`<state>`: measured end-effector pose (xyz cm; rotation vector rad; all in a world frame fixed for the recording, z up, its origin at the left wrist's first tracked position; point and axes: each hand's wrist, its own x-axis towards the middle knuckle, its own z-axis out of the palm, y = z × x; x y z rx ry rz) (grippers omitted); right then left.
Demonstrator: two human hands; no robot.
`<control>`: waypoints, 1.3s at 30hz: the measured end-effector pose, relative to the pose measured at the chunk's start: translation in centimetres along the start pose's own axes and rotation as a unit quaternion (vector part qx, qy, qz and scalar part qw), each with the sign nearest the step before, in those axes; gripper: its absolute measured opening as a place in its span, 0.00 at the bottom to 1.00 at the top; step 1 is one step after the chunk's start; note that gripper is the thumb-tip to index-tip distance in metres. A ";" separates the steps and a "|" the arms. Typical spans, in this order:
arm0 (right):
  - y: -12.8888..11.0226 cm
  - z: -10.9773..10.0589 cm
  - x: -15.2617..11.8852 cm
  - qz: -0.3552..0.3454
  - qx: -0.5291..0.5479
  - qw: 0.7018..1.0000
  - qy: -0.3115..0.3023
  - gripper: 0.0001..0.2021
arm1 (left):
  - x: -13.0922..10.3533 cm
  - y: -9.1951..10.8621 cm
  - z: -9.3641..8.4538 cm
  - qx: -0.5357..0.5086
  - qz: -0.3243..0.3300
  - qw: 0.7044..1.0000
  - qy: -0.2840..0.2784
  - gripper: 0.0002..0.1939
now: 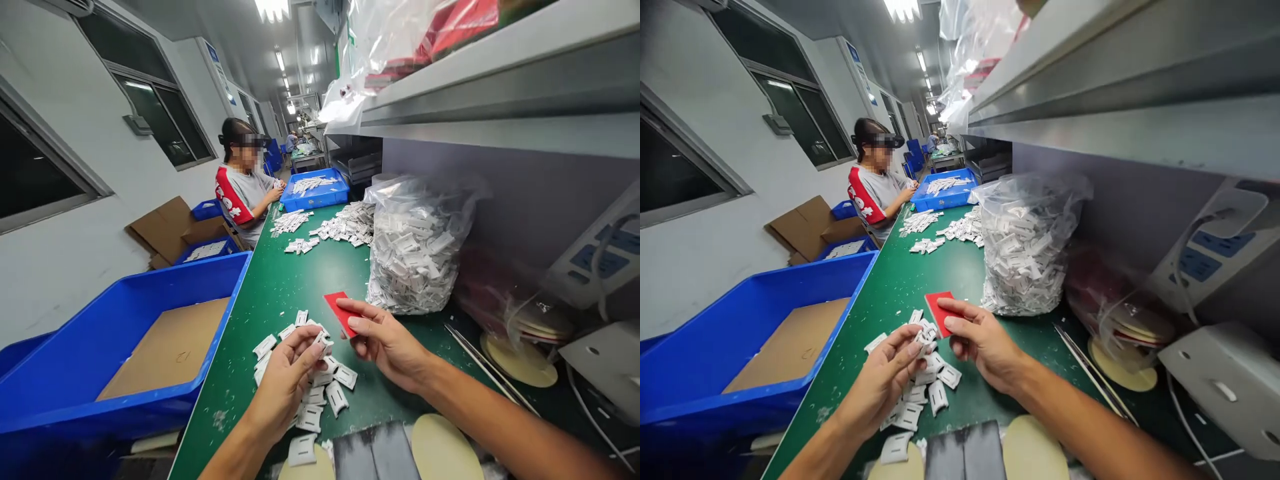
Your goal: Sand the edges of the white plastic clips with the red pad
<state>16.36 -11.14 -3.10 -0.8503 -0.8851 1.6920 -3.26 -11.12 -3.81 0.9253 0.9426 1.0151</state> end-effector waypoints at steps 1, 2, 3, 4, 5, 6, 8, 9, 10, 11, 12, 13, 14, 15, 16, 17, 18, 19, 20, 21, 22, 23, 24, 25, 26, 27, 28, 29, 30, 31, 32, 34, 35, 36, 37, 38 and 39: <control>0.0 0.1 -0.1 0.002 -0.002 1.000 -0.010 0.23 | -0.1 0.1 0.1 -0.015 -0.001 1.000 -0.011 0.13; 0.1 0.2 -0.2 0.004 -0.008 1.000 -0.021 0.23 | -0.2 0.2 0.3 -0.024 0.001 0.999 -0.023 0.12; 0.1 0.2 -0.2 0.005 -0.019 0.999 -0.029 0.23 | -0.3 0.3 0.4 -0.026 0.002 0.999 -0.036 0.11; 0.1 0.2 -0.1 0.003 -0.033 0.999 -0.033 0.23 | -0.4 0.4 0.5 -0.025 0.001 0.999 -0.048 0.10; 0.1 0.2 0.0 -0.005 -0.047 0.998 -0.030 0.22 | -0.5 0.4 0.6 -0.024 0.000 0.998 -0.055 0.09; 0.0 0.1 0.1 -0.017 -0.061 0.998 -0.021 0.20 | -0.6 0.4 0.7 -0.024 0.000 0.998 -0.061 0.09; -0.2 -0.1 0.4 -0.040 -0.081 0.996 -0.002 0.19 | -0.7 0.3 0.7 -0.025 -0.001 0.998 -0.064 0.10; -0.4 -0.2 0.5 -0.044 -0.088 0.995 -0.001 0.19 | -0.7 0.2 0.8 -0.026 0.000 0.998 -0.064 0.10; -0.5 -0.2 0.6 -0.043 -0.096 0.994 -0.008 0.20 | -0.7 0.2 0.8 -0.026 0.001 0.998 -0.066 0.09; -0.6 -0.3 0.6 -0.041 -0.104 0.994 -0.017 0.20 | -0.7 0.1 0.8 -0.025 0.002 0.997 -0.069 0.09; -0.8 -0.3 0.5 -0.041 -0.112 0.993 -0.023 0.20 | -0.7 0.1 0.8 -0.025 0.002 0.997 -0.072 0.09; -0.8 -0.4 0.5 -0.045 -0.117 0.992 -0.021 0.19 | -0.7 0.1 0.8 -0.024 0.003 0.997 -0.074 0.09; -0.9 -0.4 0.4 -0.050 -0.119 0.991 -0.016 0.18 | -0.8 0.1 0.8 -0.025 0.004 0.997 -0.073 0.09; -0.9 -0.4 0.3 -0.051 -0.120 0.991 -0.012 0.18 | -0.8 0.1 0.8 -0.026 0.005 0.997 -0.071 0.09; -0.9 -0.5 0.3 -0.047 -0.121 0.991 -0.014 0.19 | -0.8 0.1 0.8 -0.025 0.005 0.997 -0.072 0.09; -0.9 -0.5 0.3 -0.038 -0.124 0.991 -0.023 0.20 | -0.9 0.1 0.7 -0.023 0.007 0.997 -0.075 0.08; -0.8 -0.5 0.3 -0.030 -0.129 0.991 -0.030 0.21 | -0.9 0.1 0.7 -0.019 0.009 0.996 -0.082 0.08; -0.8 -0.5 0.3 -0.026 -0.132 0.990 -0.030 0.20 | -1.0 0.1 0.6 -0.014 0.008 0.996 -0.091 0.08; -0.8 -0.5 0.4 -0.028 -0.134 0.990 -0.020 0.19 | -1.0 0.1 0.4 -0.010 0.006 0.995 -0.101 0.09; -0.8 -0.4 0.6 -0.034 -0.133 0.991 -0.001 0.17 | -1.1 0.1 0.3 -0.008 0.004 0.994 -0.110 0.10; -0.8 -0.4 0.7 -0.040 -0.129 0.991 0.021 0.16 | -1.1 0.1 0.1 -0.008 0.005 0.993 -0.115 0.11; -0.9 -0.4 0.9 -0.044 -0.123 0.991 0.039 0.15 | -1.1 0.1 -0.1 -0.009 0.011 0.993 -0.116 0.11; -0.9 -0.4 1.0 -0.044 -0.115 0.991 0.050 0.15 | -1.1 0.1 -0.3 -0.010 0.024 0.994 -0.110 0.11; -1.0 -0.4 1.1 -0.042 -0.105 0.992 0.056 0.15 | -1.0 0.2 -0.4 -0.008 0.042 0.994 -0.097 0.11; -1.1 -0.4 1.1 -0.037 -0.093 0.993 0.057 0.15 | -1.0 0.2 -0.5 0.003 0.062 0.995 -0.075 0.10; -1.1 -0.4 1.1 -0.031 -0.078 0.995 0.056 0.14 | -0.9 0.2 -0.5 0.024 0.081 0.995 -0.050 0.10; -1.2 -0.4 1.0 -0.025 -0.062 0.996 0.052 0.14 | -0.9 0.3 -0.5 0.054 0.100 0.993 -0.021 0.12; -1.2 -0.4 0.8 -0.020 -0.044 0.998 0.045 0.14 | -0.9 0.3 -0.4 0.087 0.118 0.989 0.006 0.13; -1.3 -0.3 0.6 -0.015 -0.028 0.999 0.036 0.15 | -0.9 0.3 -0.3 0.120 0.133 0.983 0.028 0.15; -1.3 -0.3 0.4 -0.009 -0.011 1.000 0.023 0.16 | -1.0 0.3 -0.2 0.148 0.148 0.977 0.045 0.15; -1.3 -0.2 0.2 -0.001 0.007 1.000 0.006 0.17 | -1.1 0.3 0.0 0.170 0.161 0.971 0.057 0.15; -1.2 0.0 -0.2 0.018 0.038 0.998 -0.040 0.17 | -1.4 0.3 0.3 0.196 0.175 0.962 0.073 0.14; -1.1 0.1 -0.4 0.028 0.045 0.996 -0.071 0.16 | -1.6 0.4 0.4 0.208 0.177 0.959 0.077 0.13; -1.0 0.2 -0.5 0.032 0.037 0.994 -0.101 0.15 | -1.7 0.4 0.5 0.221 0.178 0.956 0.079 0.12; -0.9 0.2 -0.5 0.019 0.008 0.994 -0.112 0.14 | -1.8 0.3 0.6 0.234 0.177 0.953 0.079 0.11; -0.9 0.2 -0.5 -0.009 -0.034 0.994 -0.099 0.14 | -1.9 0.3 0.6 0.245 0.175 0.951 0.076 0.10; -0.8 0.2 -0.3 -0.045 -0.078 0.994 -0.066 0.13 | -1.9 0.3 0.6 0.255 0.174 0.948 0.073 0.09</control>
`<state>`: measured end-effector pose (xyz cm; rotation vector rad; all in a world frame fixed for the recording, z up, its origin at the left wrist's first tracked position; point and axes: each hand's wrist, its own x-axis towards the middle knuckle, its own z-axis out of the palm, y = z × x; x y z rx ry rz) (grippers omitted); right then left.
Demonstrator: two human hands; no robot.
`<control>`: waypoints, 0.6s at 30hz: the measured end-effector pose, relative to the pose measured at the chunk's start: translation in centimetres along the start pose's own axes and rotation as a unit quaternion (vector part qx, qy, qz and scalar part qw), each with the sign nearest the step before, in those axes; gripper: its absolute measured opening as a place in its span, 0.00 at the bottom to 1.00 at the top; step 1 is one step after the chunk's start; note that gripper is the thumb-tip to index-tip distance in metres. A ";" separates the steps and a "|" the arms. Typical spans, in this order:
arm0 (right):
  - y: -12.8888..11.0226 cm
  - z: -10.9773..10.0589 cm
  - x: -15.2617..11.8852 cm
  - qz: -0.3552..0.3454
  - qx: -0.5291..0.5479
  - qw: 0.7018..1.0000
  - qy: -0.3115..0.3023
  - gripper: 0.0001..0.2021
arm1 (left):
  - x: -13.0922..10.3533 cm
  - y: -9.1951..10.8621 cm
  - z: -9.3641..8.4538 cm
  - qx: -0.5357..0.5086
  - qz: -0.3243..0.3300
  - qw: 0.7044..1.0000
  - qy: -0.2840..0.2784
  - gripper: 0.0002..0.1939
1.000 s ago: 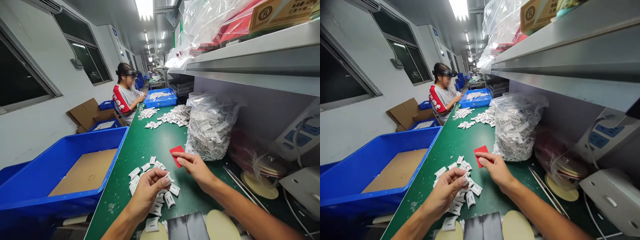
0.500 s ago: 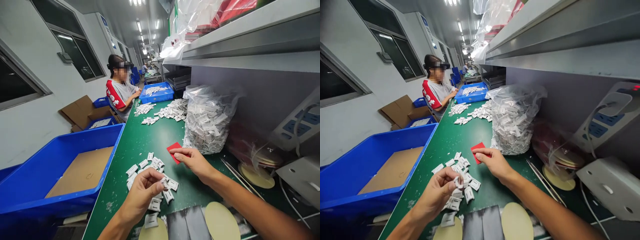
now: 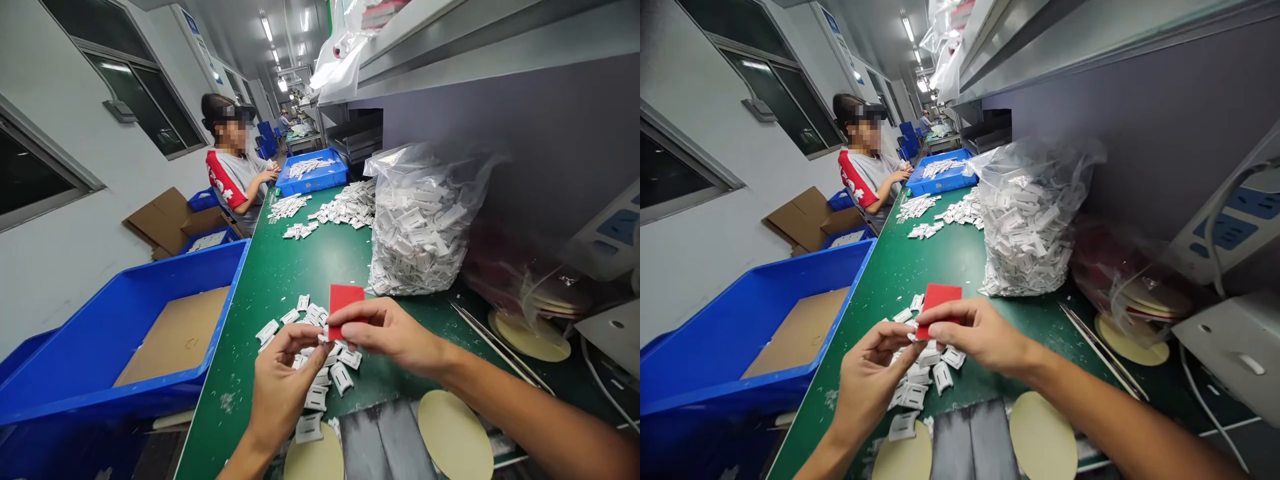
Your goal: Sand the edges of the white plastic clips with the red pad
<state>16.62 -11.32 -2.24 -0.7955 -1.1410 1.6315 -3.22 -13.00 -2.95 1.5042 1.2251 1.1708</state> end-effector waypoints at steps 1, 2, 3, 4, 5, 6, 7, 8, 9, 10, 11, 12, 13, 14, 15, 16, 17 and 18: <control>0.0 -0.1 0.1 -0.030 -0.041 0.998 0.045 0.13 | 0.0 0.0 0.0 0.008 0.001 1.000 -0.004 0.08; 0.0 -0.2 0.3 -0.054 -0.068 0.992 0.089 0.12 | -0.1 0.0 0.0 0.013 0.002 1.000 -0.008 0.07; 0.0 -0.3 0.4 -0.063 -0.079 0.989 0.106 0.13 | -0.1 -0.1 0.0 0.014 0.002 1.000 -0.012 0.07; -0.1 -0.4 0.5 -0.058 -0.081 0.991 0.092 0.14 | -0.1 -0.1 0.0 0.012 0.001 1.000 -0.018 0.07; -0.1 -0.5 0.5 -0.047 -0.086 0.993 0.066 0.14 | -0.1 -0.1 0.0 0.010 -0.001 1.000 -0.024 0.07; -0.2 -0.5 0.5 -0.041 -0.097 0.993 0.050 0.13 | -0.1 -0.1 0.0 0.008 -0.004 1.000 -0.028 0.07; -0.2 -0.6 0.5 -0.039 -0.109 0.992 0.053 0.12 | -0.1 -0.1 0.0 0.006 -0.009 1.000 -0.029 0.07; -0.2 -0.6 0.5 -0.042 -0.119 0.989 0.074 0.12 | -0.1 -0.1 0.0 0.004 -0.013 1.000 -0.027 0.07; -0.3 -0.7 0.5 -0.048 -0.124 0.986 0.104 0.12 | -0.2 -0.1 0.0 0.004 -0.015 1.000 -0.023 0.07; -0.3 -0.8 0.5 -0.046 -0.120 0.985 0.117 0.13 | -0.2 -0.1 0.0 0.003 -0.017 1.000 -0.020 0.07; -0.3 -0.8 0.5 -0.035 -0.112 0.988 0.097 0.14 | -0.2 -0.1 0.0 0.000 -0.015 1.000 -0.020 0.07; -0.3 -0.9 0.6 -0.020 -0.106 0.992 0.063 0.16 | -0.2 -0.2 0.0 -0.001 -0.012 1.000 -0.021 0.07; -0.3 -0.9 0.6 -0.008 -0.106 0.994 0.039 0.16 | -0.2 -0.2 0.0 0.001 -0.006 1.000 -0.023 0.07; -0.2 -1.0 0.7 -0.001 -0.108 0.993 0.035 0.15 | -0.3 -0.3 0.1 0.005 -0.001 1.000 -0.022 0.07; -0.2 -1.2 0.8 0.000 -0.113 0.992 0.052 0.14 | -0.3 -0.3 0.1 0.010 0.006 1.000 -0.018 0.07; -0.2 -1.3 0.9 -0.003 -0.119 0.989 0.085 0.12 | -0.3 -0.4 0.2 0.015 0.015 1.000 -0.009 0.06; -0.1 -1.3 1.0 -0.009 -0.122 0.985 0.120 0.12 | -0.3 -0.4 0.2 0.020 0.027 0.999 0.003 0.06; -0.1 -1.4 1.1 -0.009 -0.120 0.983 0.136 0.12 | -0.4 -0.4 0.3 0.023 0.041 0.999 0.020 0.05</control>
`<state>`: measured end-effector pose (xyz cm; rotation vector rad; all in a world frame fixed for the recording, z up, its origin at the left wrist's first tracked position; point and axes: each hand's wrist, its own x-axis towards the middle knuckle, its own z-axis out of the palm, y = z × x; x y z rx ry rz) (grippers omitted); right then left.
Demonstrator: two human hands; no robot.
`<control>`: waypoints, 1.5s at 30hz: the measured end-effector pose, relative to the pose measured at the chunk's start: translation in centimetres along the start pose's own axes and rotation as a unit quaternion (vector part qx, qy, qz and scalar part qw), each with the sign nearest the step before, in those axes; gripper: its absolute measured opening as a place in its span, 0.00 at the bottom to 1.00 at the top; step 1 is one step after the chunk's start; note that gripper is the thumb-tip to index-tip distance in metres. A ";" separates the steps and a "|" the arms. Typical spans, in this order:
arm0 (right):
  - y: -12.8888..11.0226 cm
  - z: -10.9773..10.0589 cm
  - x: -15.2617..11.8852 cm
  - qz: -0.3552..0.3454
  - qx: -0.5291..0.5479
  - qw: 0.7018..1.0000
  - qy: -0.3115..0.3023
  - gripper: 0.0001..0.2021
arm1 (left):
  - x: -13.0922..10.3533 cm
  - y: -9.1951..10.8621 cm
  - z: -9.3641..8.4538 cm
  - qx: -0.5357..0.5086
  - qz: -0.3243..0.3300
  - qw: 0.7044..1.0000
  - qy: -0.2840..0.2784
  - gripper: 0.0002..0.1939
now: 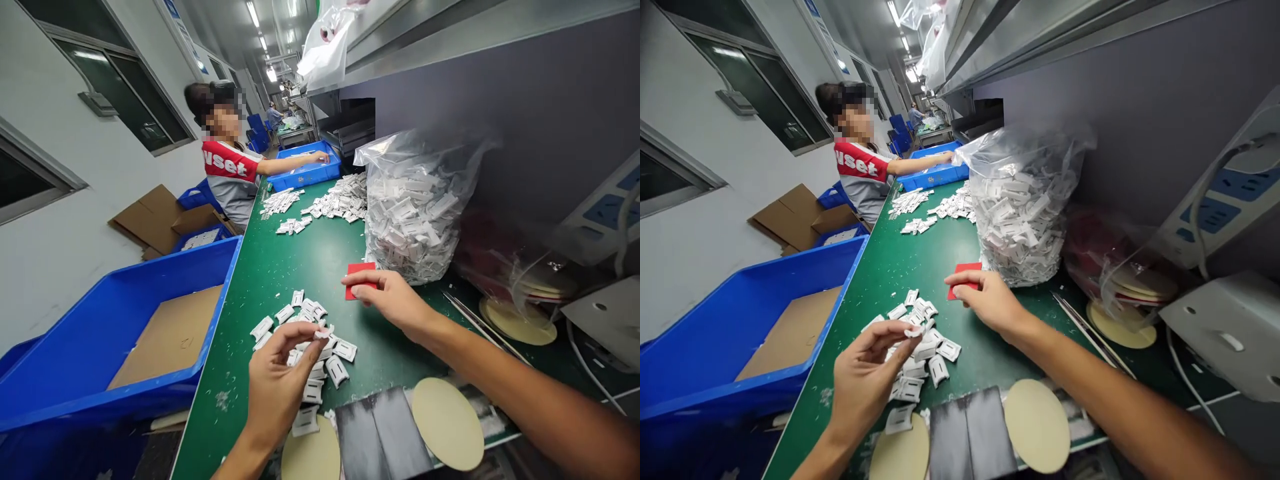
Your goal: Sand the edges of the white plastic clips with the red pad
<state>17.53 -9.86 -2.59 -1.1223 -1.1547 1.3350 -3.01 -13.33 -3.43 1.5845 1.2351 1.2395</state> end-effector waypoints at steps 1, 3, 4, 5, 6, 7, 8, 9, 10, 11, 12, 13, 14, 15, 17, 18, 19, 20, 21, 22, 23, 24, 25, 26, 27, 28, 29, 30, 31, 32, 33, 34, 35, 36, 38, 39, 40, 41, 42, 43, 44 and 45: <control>0.0 0.0 0.0 0.002 0.006 1.000 -0.004 0.12 | -0.1 0.0 0.1 0.001 0.018 1.000 0.021 0.05; -0.1 0.3 -0.1 0.012 0.022 0.999 -0.029 0.12 | -0.3 0.1 0.4 0.001 0.062 0.996 0.068 0.08; -0.1 0.5 -0.3 0.018 0.030 0.998 -0.042 0.13 | -0.4 0.2 0.5 0.003 0.083 0.992 0.090 0.10; -0.1 0.7 -0.4 0.027 0.044 0.997 -0.053 0.14 | -0.5 0.3 0.6 0.005 0.103 0.989 0.109 0.11; -0.2 0.8 -0.7 0.034 0.067 0.995 -0.058 0.15 | -0.6 0.3 0.7 0.008 0.118 0.985 0.124 0.12; -0.2 0.8 -0.9 0.040 0.100 0.992 -0.062 0.15 | -0.6 0.3 0.8 0.010 0.128 0.982 0.135 0.13; -0.3 0.8 -1.2 0.045 0.134 0.987 -0.079 0.15 | -0.6 0.3 0.8 0.011 0.130 0.981 0.142 0.15; -0.4 0.8 -1.6 0.056 0.164 0.977 -0.124 0.16 | -0.7 0.3 0.9 0.008 0.125 0.981 0.145 0.16; -0.6 0.6 -1.9 0.082 0.182 0.958 -0.205 0.16 | -0.7 0.3 0.8 0.006 0.112 0.983 0.145 0.18; -0.7 0.5 -2.3 0.120 0.185 0.924 -0.314 0.17 | -0.6 0.2 0.8 0.008 0.096 0.984 0.147 0.20; -0.9 0.3 -2.6 0.163 0.171 0.872 -0.429 0.18 | -0.6 0.1 0.8 0.011 0.081 0.985 0.149 0.22; -1.0 0.2 -2.8 0.200 0.155 0.816 -0.520 0.19 | -0.6 0.1 0.7 0.013 0.071 0.986 0.152 0.23; -1.1 0.1 -3.0 0.219 0.150 0.782 -0.564 0.21 | -0.6 0.0 0.7 0.013 0.065 0.985 0.157 0.23; -1.2 0.0 -3.1 0.213 0.163 0.787 -0.556 0.22 | -0.6 0.0 0.8 0.012 0.065 0.985 0.161 0.24; -1.3 -0.1 -3.1 0.156 0.203 0.854 -0.452 0.22 | -0.7 0.0 0.9 0.009 0.082 0.984 0.160 0.23; -1.3 -0.1 -3.0 0.143 0.208 0.871 -0.421 0.22 | -0.7 0.0 1.0 0.010 0.089 0.983 0.158 0.23; -1.4 -0.1 -3.0 0.149 0.200 0.868 -0.430 0.22 | -0.8 0.0 1.0 0.012 0.094 0.983 0.158 0.22; -1.4 -0.1 -3.0 0.169 0.180 0.845 -0.474 0.22 | -0.8 0.1 1.1 0.014 0.097 0.982 0.159 0.22; -1.4 -0.1 -3.0 0.193 0.155 0.814 -0.526 0.22 | -0.8 0.2 1.1 0.013 0.096 0.982 0.160 0.21; -1.4 -0.1 -3.0 0.203 0.143 0.795 -0.553 0.23 | -0.8 0.2 1.1 0.010 0.092 0.983 0.161 0.22; -1.3 -0.1 -2.9 0.191 0.150 0.807 -0.539 0.23 | -0.8 0.2 1.0 0.006 0.086 0.983 0.162 0.22; -1.2 -0.1 -2.9 0.164 0.169 0.837 -0.494 0.24 | -0.8 0.2 1.0 0.004 0.080 0.984 0.159 0.23; -1.2 -0.1 -2.9 0.138 0.189 0.865 -0.444 0.23 | -0.7 0.2 0.9 0.003 0.074 0.985 0.155 0.23; -1.1 -0.1 -2.8 0.132 0.194 0.874 -0.426 0.23 | -0.7 0.1 0.8 0.004 0.068 0.986 0.151 0.24; -1.1 -0.1 -2.8 0.145 0.184 0.861 -0.452 0.23 | -0.6 0.1 0.7 0.007 0.062 0.987 0.147 0.24; -1.1 -0.2 -2.8 0.173 0.156 0.827 -0.511 0.23 | -0.6 0.0 0.6 0.012 0.057 0.988 0.142 0.23; -1.2 -0.2 -2.9 0.204 0.126 0.785 -0.572 0.24 | -0.6 -0.1 0.6 0.016 0.054 0.989 0.139 0.23; -1.3 -0.3 -3.0 0.227 0.108 0.750 -0.612 0.24 | -0.5 -0.1 0.5 0.019 0.052 0.989 0.134 0.23; -1.5 -0.5 -3.0 0.240 0.106 0.738 -0.621 0.24 | -0.5 -0.1 0.5 0.019 0.051 0.990 0.131 0.23; -1.7 -0.6 -3.0 0.241 0.116 0.751 -0.603 0.23 | -0.5 -0.1 0.5 0.018 0.052 0.990 0.128 0.23; -1.9 -0.7 -3.0 0.230 0.134 0.780 -0.567 0.21 | -0.5 -0.1 0.5 0.015 0.055 0.990 0.127 0.22; -2.0 -0.8 -3.0 0.209 0.156 0.813 -0.521 0.19 | -0.6 -0.1 0.5 0.014 0.061 0.990 0.126 0.21; -2.0 -0.7 -2.9 0.181 0.182 0.845 -0.470 0.16 | -0.6 0.0 0.5 0.016 0.068 0.990 0.126 0.21; -1.9 -0.6 -2.7 0.147 0.209 0.873 -0.414 0.13 | -0.7 0.0 0.6 0.021 0.077 0.989 0.127 0.20; -1.5 -0.2 -2.4 0.083 0.267 0.908 -0.313 0.11 | -1.0 0.2 0.7 0.031 0.097 0.986 0.133 0.19; -1.2 0.0 -2.3 0.065 0.281 0.913 -0.288 0.11 | -1.1 0.3 0.8 0.035 0.107 0.985 0.134 0.19; -0.9 0.3 -2.1 0.055 0.272 0.920 -0.277 0.12 | -1.2 0.5 0.9 0.036 0.119 0.983 0.138 0.19; -0.7 0.5 -1.9 0.044 0.241 0.933 -0.263 0.11 | -1.4 0.6 1.0 0.035 0.131 0.982 0.135 0.19; -0.5 0.7 -1.8 0.031 0.194 0.952 -0.234 0.11 | -1.5 0.7 1.1 0.032 0.145 0.980 0.133 0.19; -0.4 0.9 -1.6 0.015 0.140 0.972 -0.187 0.10 | -1.6 0.8 1.2 0.029 0.155 0.979 0.127 0.19; -0.3 0.9 -1.5 -0.002 0.093 0.987 -0.133 0.09 | -1.7 0.9 1.2 0.027 0.162 0.979 0.124 0.18; -0.3 0.9 -1.4 -0.018 0.066 0.994 -0.088 0.10 | -1.7 0.9 1.2 0.028 0.163 0.978 0.126 0.18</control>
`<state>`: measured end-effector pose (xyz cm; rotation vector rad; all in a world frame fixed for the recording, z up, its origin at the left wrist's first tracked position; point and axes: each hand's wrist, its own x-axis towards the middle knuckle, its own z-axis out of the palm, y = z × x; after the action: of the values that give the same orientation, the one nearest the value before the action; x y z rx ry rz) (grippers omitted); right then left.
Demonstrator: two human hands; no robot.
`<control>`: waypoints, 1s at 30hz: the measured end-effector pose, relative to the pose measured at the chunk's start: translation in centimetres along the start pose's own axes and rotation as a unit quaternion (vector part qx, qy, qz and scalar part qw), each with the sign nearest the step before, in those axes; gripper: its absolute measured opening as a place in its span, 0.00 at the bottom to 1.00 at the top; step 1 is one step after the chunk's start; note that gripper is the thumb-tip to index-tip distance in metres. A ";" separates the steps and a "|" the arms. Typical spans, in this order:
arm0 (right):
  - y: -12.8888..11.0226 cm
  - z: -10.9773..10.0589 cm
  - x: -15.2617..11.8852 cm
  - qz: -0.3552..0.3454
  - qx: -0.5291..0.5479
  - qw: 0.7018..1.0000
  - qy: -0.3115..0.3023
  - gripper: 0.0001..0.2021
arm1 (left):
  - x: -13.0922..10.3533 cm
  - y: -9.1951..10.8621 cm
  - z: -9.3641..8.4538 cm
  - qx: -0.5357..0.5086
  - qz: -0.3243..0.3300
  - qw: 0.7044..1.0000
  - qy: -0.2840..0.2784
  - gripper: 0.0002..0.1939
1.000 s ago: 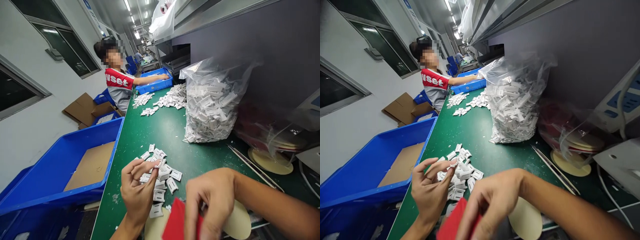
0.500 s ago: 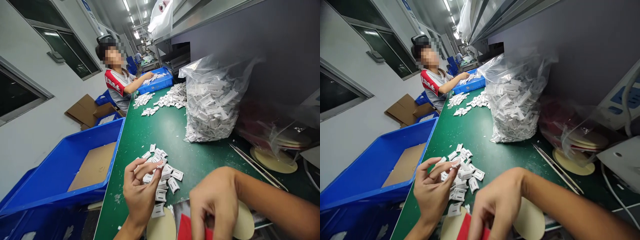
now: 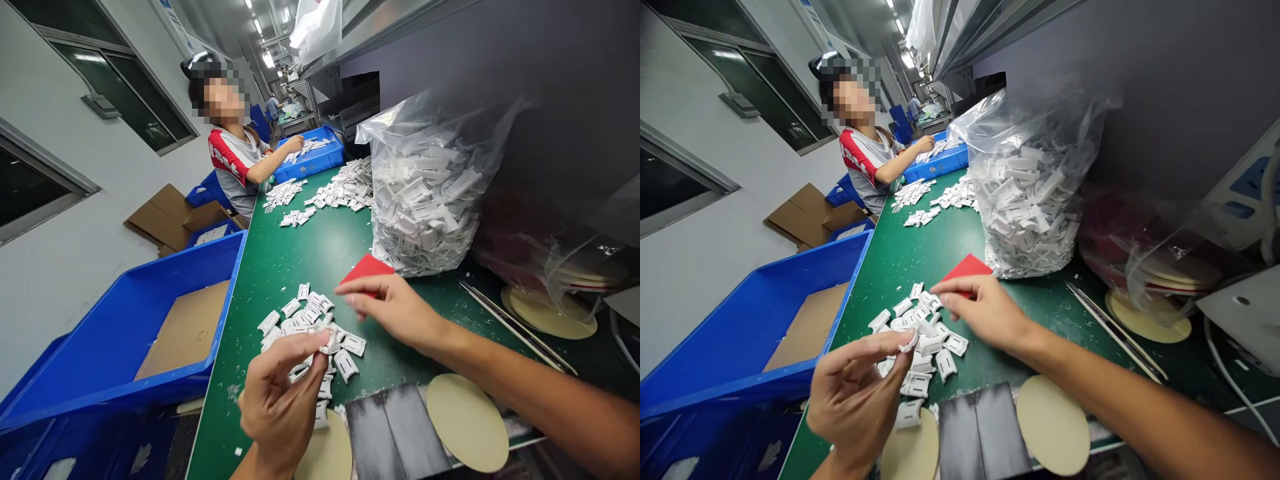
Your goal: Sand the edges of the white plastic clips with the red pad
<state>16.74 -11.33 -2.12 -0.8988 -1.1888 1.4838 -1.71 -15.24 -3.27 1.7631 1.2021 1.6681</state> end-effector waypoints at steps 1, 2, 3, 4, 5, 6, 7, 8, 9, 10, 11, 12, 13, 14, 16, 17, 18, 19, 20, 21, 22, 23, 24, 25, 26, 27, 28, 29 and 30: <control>-0.1 0.0 0.0 -0.008 -0.004 1.000 0.008 0.11 | 0.0 0.0 0.0 0.005 -0.003 1.000 0.004 0.18; -0.2 -0.1 0.0 -0.006 0.010 0.999 -0.031 0.14 | 0.0 -0.2 -0.1 0.012 -0.004 1.000 0.005 0.17; -0.3 -0.1 -0.1 0.001 0.029 0.995 -0.092 0.17 | 0.0 -0.3 -0.1 0.018 0.001 1.000 0.005 0.17; -0.3 -0.1 -0.1 0.008 0.042 0.990 -0.137 0.19 | 0.0 -0.6 -0.2 0.021 0.012 1.000 -0.003 0.17; -0.4 -0.2 -0.1 0.013 0.045 0.988 -0.146 0.20 | 0.0 -0.8 -0.4 0.017 0.030 0.999 -0.010 0.17; -0.3 -0.2 -0.1 0.015 0.039 0.992 -0.119 0.20 | 0.0 -1.0 -0.5 0.010 0.047 0.999 -0.023 0.18; -0.3 -0.3 -0.1 0.011 0.033 0.997 -0.073 0.19 | 0.0 -1.2 -0.6 0.003 0.059 0.998 -0.031 0.19; -0.2 -0.3 -0.1 0.007 0.034 0.999 -0.040 0.18 | 0.0 -1.4 -0.7 -0.001 0.061 0.997 -0.036 0.19; -0.1 -0.3 0.0 0.006 0.042 0.998 -0.048 0.18 | 0.0 -1.5 -0.7 0.000 0.056 0.998 -0.037 0.19; 0.0 -0.3 0.0 0.010 0.053 0.994 -0.091 0.18 | 0.0 -1.6 -0.7 0.002 0.052 0.998 -0.036 0.19; 0.1 -0.3 0.0 0.016 0.061 0.988 -0.139 0.18 | 0.0 -1.6 -0.7 0.004 0.046 0.998 -0.033 0.19; 0.1 -0.2 0.1 0.021 0.063 0.985 -0.161 0.19 | 0.1 -1.6 -0.6 0.003 0.037 0.999 -0.031 0.19; 0.1 -0.2 0.1 0.024 0.058 0.988 -0.144 0.19 | 0.1 -1.6 -0.5 0.000 0.028 0.999 -0.030 0.18; 0.1 -0.2 0.0 0.021 0.052 0.994 -0.099 0.18 | 0.1 -1.6 -0.5 -0.004 0.019 0.999 -0.030 0.18; 0.1 -0.1 0.0 0.014 0.061 0.996 -0.056 0.17 | 0.1 -1.5 -0.4 -0.013 0.002 0.999 -0.031 0.18; 0.1 -0.1 0.0 0.017 0.072 0.993 -0.089 0.17 | 0.1 -1.4 -0.3 -0.017 0.001 0.999 -0.029 0.18; 0.1 -0.2 0.1 0.024 0.078 0.988 -0.129 0.18 | 0.1 -1.3 -0.3 -0.024 0.005 0.999 -0.025 0.19; 0.2 -0.2 0.1 0.032 0.078 0.985 -0.149 0.18 | 0.1 -1.2 -0.3 -0.031 0.006 0.999 -0.021 0.19; 0.2 -0.3 0.3 0.040 0.068 0.988 -0.134 0.18 | 0.2 -1.2 -0.2 -0.039 0.004 0.999 -0.018 0.19; 0.3 -0.4 0.4 0.045 0.049 0.994 -0.088 0.17 | 0.2 -1.1 -0.2 -0.045 0.001 0.999 -0.014 0.20; 0.4 -0.5 0.6 0.045 0.028 0.998 -0.030 0.17 | 0.2 -1.0 -0.2 -0.049 -0.003 0.999 -0.011 0.20; 0.5 -0.5 0.7 0.042 0.011 0.999 0.012 0.16 | 0.2 -1.0 -0.2 -0.050 -0.009 0.999 -0.010 0.19; 0.5 -0.6 0.9 0.037 0.001 0.999 0.025 0.16 | 0.3 -0.9 -0.2 -0.052 -0.012 0.999 -0.009 0.19; 0.5 -0.6 0.9 0.032 -0.003 0.999 0.014 0.16 | 0.3 -0.9 -0.2 -0.053 -0.011 0.999 -0.007 0.19; 0.5 -0.5 0.9 0.026 -0.004 1.000 -0.008 0.16 | 0.3 -0.9 -0.2 -0.053 -0.008 0.999 -0.007 0.19; 0.4 -0.4 0.8 0.021 -0.002 0.999 -0.028 0.15 | 0.3 -0.9 -0.2 -0.054 -0.006 0.998 -0.010 0.19; 0.4 -0.3 0.7 0.017 -0.001 0.999 -0.042 0.15 | 0.3 -1.0 -0.2 -0.054 -0.003 0.998 -0.014 0.19; 0.3 -0.2 0.5 0.013 0.000 0.999 -0.051 0.14 | 0.4 -1.0 -0.2 -0.054 -0.002 0.998 -0.016 0.19; 0.3 0.0 0.3 0.010 0.000 0.998 -0.060 0.14 | 0.4 -1.1 -0.2 -0.052 -0.001 0.998 -0.018 0.19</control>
<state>16.61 -11.02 -2.38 -0.8331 -1.2707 1.5731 -2.29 -14.38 -3.84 1.7210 1.0799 1.6602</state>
